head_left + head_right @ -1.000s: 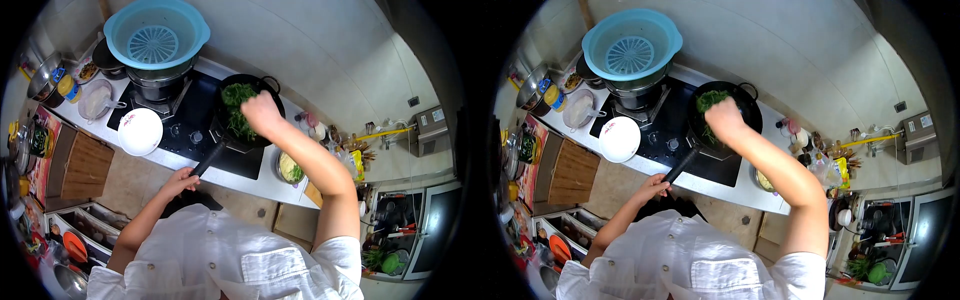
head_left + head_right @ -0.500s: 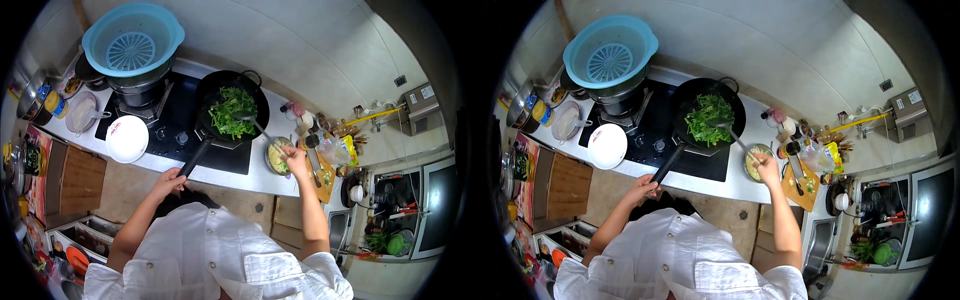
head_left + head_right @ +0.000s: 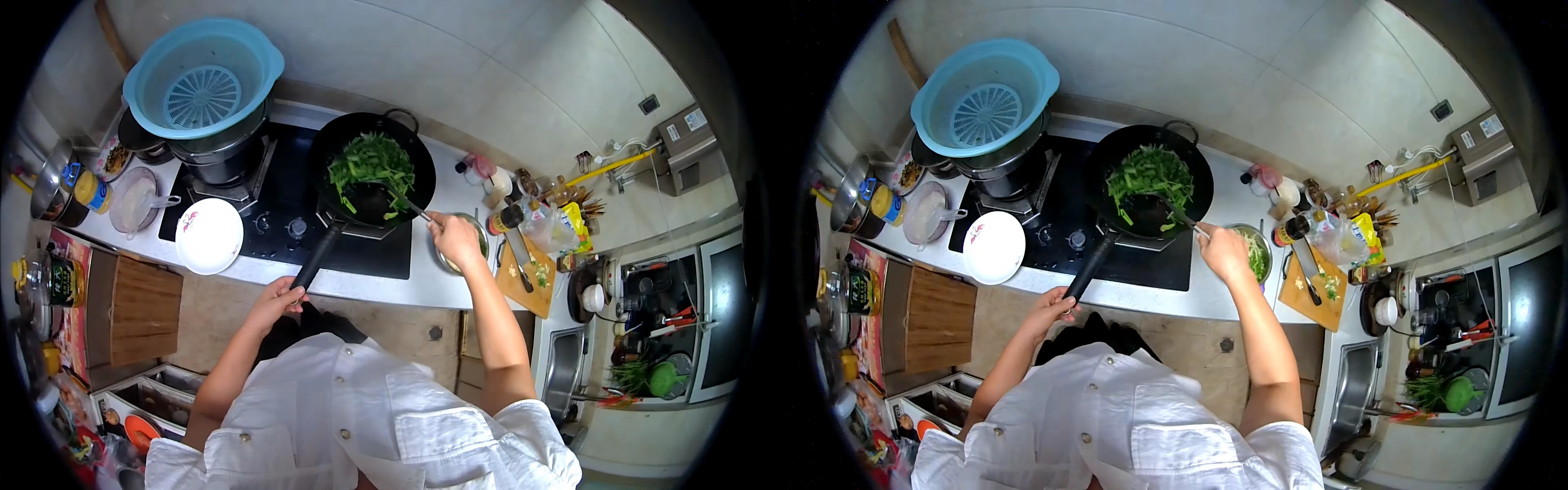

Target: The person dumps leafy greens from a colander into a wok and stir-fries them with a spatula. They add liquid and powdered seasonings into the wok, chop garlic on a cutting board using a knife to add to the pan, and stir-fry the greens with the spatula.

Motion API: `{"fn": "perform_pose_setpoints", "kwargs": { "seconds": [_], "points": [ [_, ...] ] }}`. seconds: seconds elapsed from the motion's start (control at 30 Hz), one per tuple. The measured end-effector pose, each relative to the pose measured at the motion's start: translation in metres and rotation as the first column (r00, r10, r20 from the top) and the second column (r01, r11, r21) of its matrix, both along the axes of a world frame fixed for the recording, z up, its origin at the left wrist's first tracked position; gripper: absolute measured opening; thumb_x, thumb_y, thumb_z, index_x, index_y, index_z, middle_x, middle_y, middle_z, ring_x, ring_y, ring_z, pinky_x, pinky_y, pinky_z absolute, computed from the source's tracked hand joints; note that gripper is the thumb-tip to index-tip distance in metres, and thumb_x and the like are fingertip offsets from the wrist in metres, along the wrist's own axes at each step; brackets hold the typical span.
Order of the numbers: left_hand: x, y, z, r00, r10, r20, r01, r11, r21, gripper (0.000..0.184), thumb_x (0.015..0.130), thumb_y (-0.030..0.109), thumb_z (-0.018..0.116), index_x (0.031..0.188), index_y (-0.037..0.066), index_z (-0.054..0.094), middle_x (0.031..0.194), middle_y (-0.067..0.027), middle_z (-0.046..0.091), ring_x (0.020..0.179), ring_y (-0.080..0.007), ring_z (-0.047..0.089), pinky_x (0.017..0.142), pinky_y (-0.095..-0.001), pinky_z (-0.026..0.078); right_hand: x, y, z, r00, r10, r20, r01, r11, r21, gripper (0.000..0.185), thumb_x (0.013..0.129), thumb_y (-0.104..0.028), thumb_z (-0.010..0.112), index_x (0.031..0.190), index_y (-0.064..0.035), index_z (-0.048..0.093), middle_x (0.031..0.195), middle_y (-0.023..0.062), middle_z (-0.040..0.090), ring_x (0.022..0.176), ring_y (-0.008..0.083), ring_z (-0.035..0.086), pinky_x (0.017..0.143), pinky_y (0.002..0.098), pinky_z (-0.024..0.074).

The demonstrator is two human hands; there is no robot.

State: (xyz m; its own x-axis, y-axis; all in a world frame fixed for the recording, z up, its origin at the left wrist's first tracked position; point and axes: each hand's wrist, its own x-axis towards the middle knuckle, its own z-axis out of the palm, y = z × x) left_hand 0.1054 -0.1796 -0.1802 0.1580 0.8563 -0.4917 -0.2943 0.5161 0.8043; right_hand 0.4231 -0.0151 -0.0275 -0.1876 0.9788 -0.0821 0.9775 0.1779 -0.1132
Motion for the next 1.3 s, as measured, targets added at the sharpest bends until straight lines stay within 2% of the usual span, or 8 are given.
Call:
{"fn": "perform_pose_setpoints", "kwargs": {
  "seconds": [0.23,0.43,0.67,0.8,0.9,1.03,1.2,1.3],
  "points": [
    [0.002,-0.001,-0.002,0.999,-0.022,-0.044,0.022,1.000,-0.001,0.032,0.090,0.024,0.061,0.114,0.005,0.054,0.086,-0.0036,0.066,0.065,-0.0066,0.058,0.063,-0.0195,0.047,-0.031,-0.011,0.030,0.999,0.029,-0.027,-0.022,0.975,0.222,0.025,0.089,-0.025,0.052,0.107,-0.0153,0.067,0.076,0.0196,0.066,0.073,0.0360,0.065,0.069,0.0465,0.0508],
    [-0.001,0.001,0.007,0.998,-0.035,-0.059,0.034,0.999,-0.007,0.034,0.090,0.024,0.061,0.116,0.004,0.052,0.087,-0.0040,0.065,0.067,-0.0069,0.058,0.065,-0.0202,0.047,-0.036,-0.026,-0.079,0.986,0.146,0.077,-0.162,0.944,0.287,0.032,0.090,-0.023,0.052,0.119,-0.0124,0.060,0.061,0.0199,0.062,0.054,0.0352,0.062,0.050,0.0465,0.0493],
    [0.000,0.000,0.001,0.999,-0.031,-0.023,0.031,0.999,0.007,0.036,0.090,0.023,0.061,0.119,0.004,0.051,0.087,-0.0041,0.066,0.067,-0.0069,0.058,0.064,-0.0196,0.047,-0.002,-0.045,-0.067,0.973,0.102,0.206,-0.132,0.982,0.137,0.034,0.089,-0.022,0.054,0.119,-0.0078,0.059,0.061,0.0161,0.063,0.052,0.0322,0.062,0.052,0.0435,0.0501],
    [0.000,0.000,0.003,0.999,-0.033,-0.028,0.033,0.999,0.004,0.036,0.090,0.023,0.061,0.119,0.004,0.051,0.088,-0.0040,0.066,0.067,-0.0070,0.058,0.064,-0.0196,0.047,-0.020,-0.016,-0.088,0.999,0.018,0.048,-0.028,0.977,0.210,0.030,0.088,-0.023,0.054,0.114,-0.0105,0.063,0.066,0.0179,0.065,0.060,0.0360,0.064,0.058,0.0466,0.0512],
    [0.001,0.001,0.001,0.999,-0.023,-0.031,0.022,1.000,-0.019,0.035,0.090,0.023,0.061,0.118,0.004,0.051,0.088,-0.0043,0.066,0.066,-0.0069,0.058,0.064,-0.0197,0.047,-0.022,-0.030,-0.032,0.975,0.208,-0.079,-0.196,0.971,0.136,0.028,0.088,-0.023,0.054,0.112,-0.0129,0.065,0.068,0.0201,0.064,0.063,0.0362,0.064,0.061,0.0475,0.0514],
    [0.003,0.000,0.003,0.999,0.001,-0.036,-0.002,1.000,-0.030,0.034,0.090,0.023,0.061,0.117,0.004,0.051,0.087,-0.0046,0.066,0.066,-0.0069,0.058,0.065,-0.0200,0.048,-0.040,-0.021,0.010,0.987,0.092,-0.135,-0.064,0.977,0.201,0.026,0.089,-0.022,0.053,0.108,-0.0099,0.065,0.070,0.0228,0.063,0.066,0.0386,0.064,0.065,0.0496,0.0505],
    [-0.001,0.001,-0.001,0.999,-0.030,-0.026,0.030,1.000,0.008,0.033,0.090,0.023,0.061,0.115,0.003,0.052,0.088,-0.0060,0.066,0.066,-0.0068,0.058,0.064,-0.0205,0.049,-0.051,0.033,-0.068,0.925,0.041,-0.377,0.068,0.960,0.273,0.028,0.091,-0.022,0.049,0.111,-0.0089,0.064,0.072,0.0241,0.063,0.068,0.0412,0.062,0.065,0.0512,0.0500],
    [0.000,0.003,0.006,0.998,-0.044,-0.040,0.044,0.999,0.005,0.032,0.090,0.022,0.061,0.114,0.003,0.052,0.089,-0.0064,0.066,0.065,-0.0068,0.058,0.064,-0.0210,0.049,-0.044,-0.015,-0.056,0.977,0.164,-0.133,-0.138,0.974,0.181,0.029,0.090,-0.020,0.052,0.114,-0.0077,0.062,0.067,0.0232,0.062,0.062,0.0390,0.063,0.061,0.0488,0.0505]
  ]
}}
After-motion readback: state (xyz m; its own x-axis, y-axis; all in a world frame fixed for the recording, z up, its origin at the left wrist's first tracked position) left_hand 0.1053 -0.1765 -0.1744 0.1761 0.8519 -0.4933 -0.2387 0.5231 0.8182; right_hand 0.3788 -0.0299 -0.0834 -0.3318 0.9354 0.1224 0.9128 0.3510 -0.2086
